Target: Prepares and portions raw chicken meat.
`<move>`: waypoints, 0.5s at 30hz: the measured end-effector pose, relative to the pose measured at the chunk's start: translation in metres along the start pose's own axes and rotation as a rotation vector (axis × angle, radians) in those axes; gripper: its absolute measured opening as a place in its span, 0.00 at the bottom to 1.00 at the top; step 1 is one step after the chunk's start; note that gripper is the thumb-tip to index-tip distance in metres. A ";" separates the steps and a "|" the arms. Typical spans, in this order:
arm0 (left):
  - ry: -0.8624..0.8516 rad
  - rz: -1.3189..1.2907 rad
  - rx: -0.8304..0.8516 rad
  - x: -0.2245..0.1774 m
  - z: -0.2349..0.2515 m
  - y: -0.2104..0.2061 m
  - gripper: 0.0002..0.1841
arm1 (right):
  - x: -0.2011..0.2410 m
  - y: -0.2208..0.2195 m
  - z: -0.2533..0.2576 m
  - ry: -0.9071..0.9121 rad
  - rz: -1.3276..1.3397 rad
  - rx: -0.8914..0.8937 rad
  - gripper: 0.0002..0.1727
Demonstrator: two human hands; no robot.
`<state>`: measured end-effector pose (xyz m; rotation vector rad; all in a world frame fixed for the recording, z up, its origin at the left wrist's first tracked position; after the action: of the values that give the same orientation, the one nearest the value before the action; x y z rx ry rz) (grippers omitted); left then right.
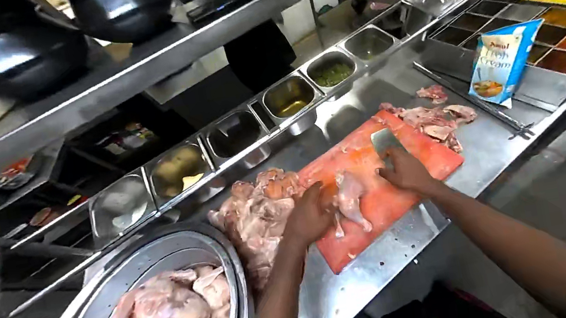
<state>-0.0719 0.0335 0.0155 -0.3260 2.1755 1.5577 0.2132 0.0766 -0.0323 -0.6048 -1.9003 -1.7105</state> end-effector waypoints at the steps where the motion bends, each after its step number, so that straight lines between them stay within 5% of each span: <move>1: 0.035 -0.074 0.022 -0.001 0.006 -0.017 0.41 | -0.007 0.003 -0.014 -0.034 -0.058 -0.011 0.33; 6: 0.212 -0.179 0.006 -0.003 0.022 -0.065 0.41 | -0.051 0.005 -0.084 -0.149 -0.231 -0.020 0.36; 11: 0.224 -0.218 -0.047 -0.016 0.003 -0.087 0.56 | -0.068 0.000 -0.105 -0.260 -0.180 0.043 0.36; 15: 0.267 -0.544 -0.100 -0.029 0.005 -0.105 0.52 | -0.069 0.017 -0.115 -0.335 0.157 -0.030 0.33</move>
<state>0.0001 0.0007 -0.0594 -1.1097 1.9579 1.3630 0.2858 -0.0349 -0.0536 -1.0804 -1.9877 -1.6174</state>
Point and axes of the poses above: each hand's wrist, its own z-axis towards the middle knuckle, its own y-axis out of the back of the hand, x = y × z, the point moved 4 cm from there along z, towards the middle knuckle, and after that the axes turned 1 degree about y, right-handed, at the moved point
